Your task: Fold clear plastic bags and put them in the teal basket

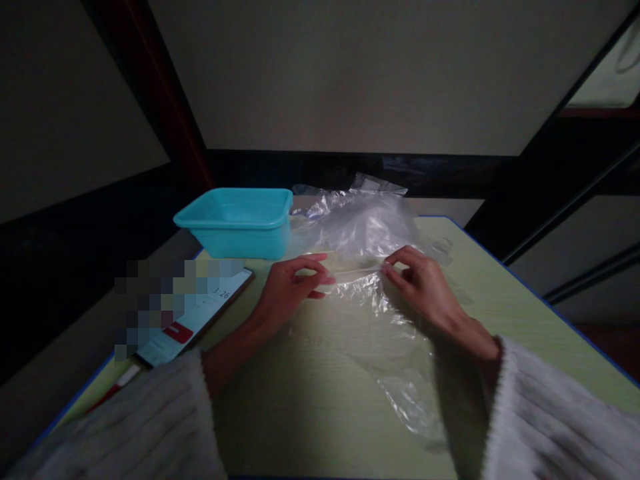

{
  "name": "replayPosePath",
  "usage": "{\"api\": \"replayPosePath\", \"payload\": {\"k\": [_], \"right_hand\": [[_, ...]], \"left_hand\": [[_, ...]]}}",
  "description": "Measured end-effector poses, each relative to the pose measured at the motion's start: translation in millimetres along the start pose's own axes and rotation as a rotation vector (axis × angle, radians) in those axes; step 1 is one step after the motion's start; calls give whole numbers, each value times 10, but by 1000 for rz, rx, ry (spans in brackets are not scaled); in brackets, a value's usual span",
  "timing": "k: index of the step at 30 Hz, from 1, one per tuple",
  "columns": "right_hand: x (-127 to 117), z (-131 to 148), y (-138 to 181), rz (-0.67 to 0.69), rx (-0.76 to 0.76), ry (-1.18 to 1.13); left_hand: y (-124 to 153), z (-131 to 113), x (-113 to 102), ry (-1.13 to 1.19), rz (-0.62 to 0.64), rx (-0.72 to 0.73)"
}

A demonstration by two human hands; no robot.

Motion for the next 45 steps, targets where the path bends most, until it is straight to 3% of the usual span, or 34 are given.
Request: {"api": "replayPosePath", "payload": {"k": [4,6,13,17,22,25,28,31,33,35,37,40,45], "right_hand": [[-10,18,31,33,179,-273],[-23,55,31,40,166,-376],[-221,221,58,-123,-270,-103],[-254,226,108,-82,-448,123],[-183,180,137,164,-473,245],[-135,233,164,349,-415,168],[-115,343,203,516,-352,-16],[-118,427,261,765,-265,-311],[-153,453,304,949,-198,-553],[-219,449,315,1036,-134,-764],[-289,422,280,975,-99,-903],[-322,374,205,763,-75,-928],[-244,326,114,394,-41,-581]], "left_hand": [[-6,-2,29,29,106,35],[-7,-12,43,23,144,40],[9,-117,44,-8,175,175],[-11,-94,9,24,213,197],[-84,25,-82,-99,201,108],[-123,76,-128,-250,162,54],[-140,100,-133,-304,163,10],[-134,94,-113,-306,199,-39],[-119,80,-92,-299,264,-95],[-91,68,-66,-277,381,-178],[-47,50,-56,-249,508,-270],[40,6,-77,-226,666,-399],[240,-84,-99,-185,946,-645]]}}
Point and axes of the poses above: each hand's wrist, its own y-axis away from the middle knuckle, its own x-axis out of the palm, z = x × y, the point moved 4 cm from there along -y, towards the middle knuckle, and after that the axes turned 11 degrees about y, right-handed, at the moved point
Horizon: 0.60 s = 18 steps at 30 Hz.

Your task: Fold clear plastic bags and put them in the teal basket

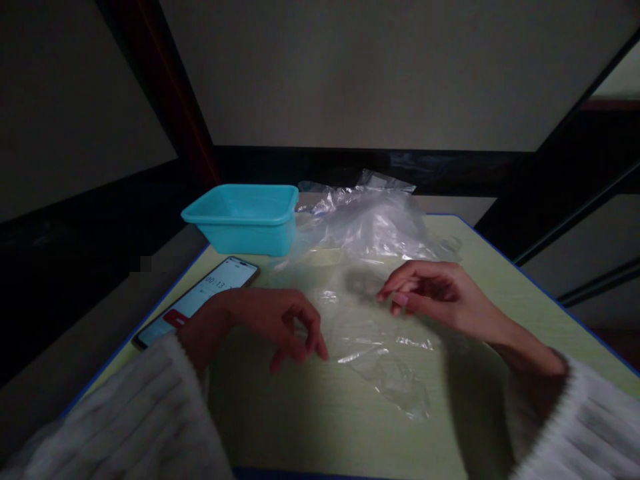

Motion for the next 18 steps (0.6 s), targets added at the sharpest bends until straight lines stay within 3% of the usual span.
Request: {"api": "replayPosePath", "payload": {"k": [2,4,6,8,11,13,16,18], "right_hand": [[36,-24,-27,-41,-33,207],[122,-59,-44,37,-108,392],[248,-114,-43,186,-194,514],[364,-175,-32,294,-229,584],[503,-198,0,403,-211,594],[559,-147,35,462,-189,567],[581,-17,85,533,-166,488],[539,57,79,485,-146,375]], "left_hand": [[27,6,35,19,61,-51],[6,-5,31,53,44,-25],[-56,-40,-19,98,-76,105],[-122,-81,-101,137,-279,293],[-193,-81,-215,128,-593,462],[-230,-64,-258,65,-723,510],[-287,-32,-269,-44,-786,549],[-325,4,-239,-84,-788,558]]}}
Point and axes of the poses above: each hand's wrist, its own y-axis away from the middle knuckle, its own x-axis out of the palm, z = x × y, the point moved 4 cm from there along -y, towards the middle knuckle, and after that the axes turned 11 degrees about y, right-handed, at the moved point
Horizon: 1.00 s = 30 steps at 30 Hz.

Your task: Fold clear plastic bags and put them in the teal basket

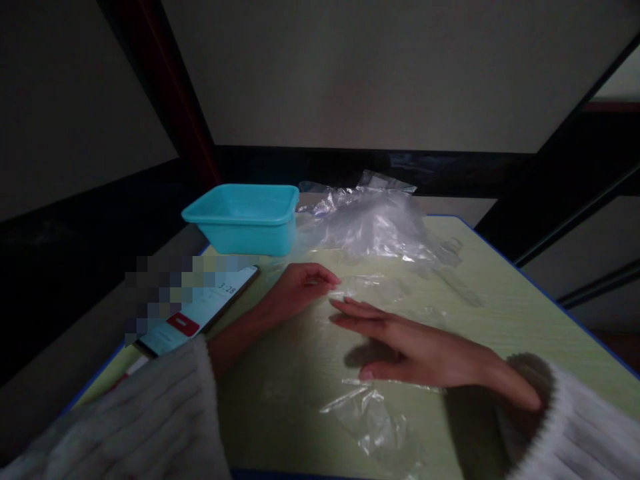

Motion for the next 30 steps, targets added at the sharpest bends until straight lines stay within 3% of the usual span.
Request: {"api": "replayPosePath", "payload": {"k": [3,5,10,17,26,30], "right_hand": [[-157,-85,10,-261,101,-111],[-247,-233,36,-453,229,-36],[-324,-591,94,-664,435,84],[-257,-686,33,-621,436,5],[-190,-639,10,-547,301,-213],[-219,-584,11,-539,228,-141]], "left_hand": [[76,17,103,-160,55,102],[149,4,188,-356,138,218],[285,3,349,-687,439,396],[331,46,405,-788,594,421],[365,5,441,-821,619,390],[369,6,442,-797,615,410]]}}
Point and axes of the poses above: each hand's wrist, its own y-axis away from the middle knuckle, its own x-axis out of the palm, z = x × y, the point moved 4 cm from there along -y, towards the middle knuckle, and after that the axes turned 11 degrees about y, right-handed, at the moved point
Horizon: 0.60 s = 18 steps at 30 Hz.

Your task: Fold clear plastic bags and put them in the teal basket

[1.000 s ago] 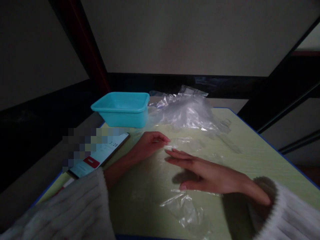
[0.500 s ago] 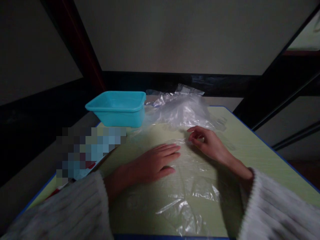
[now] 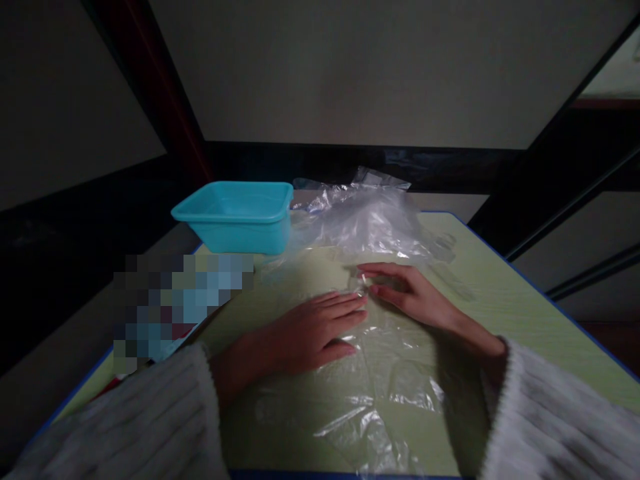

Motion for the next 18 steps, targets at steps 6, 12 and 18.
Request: {"api": "replayPosePath", "payload": {"k": [6,12,18], "right_hand": [[-17,49,-3,10,-79,116],[-5,-124,20,-80,-5,631],[-85,-146,49,-238,78,782]], "left_hand": [[4,-1,-2,20,-10,-1],[5,23,-25,-8,-26,-35],[21,78,-34,-46,-2,-111]]}}
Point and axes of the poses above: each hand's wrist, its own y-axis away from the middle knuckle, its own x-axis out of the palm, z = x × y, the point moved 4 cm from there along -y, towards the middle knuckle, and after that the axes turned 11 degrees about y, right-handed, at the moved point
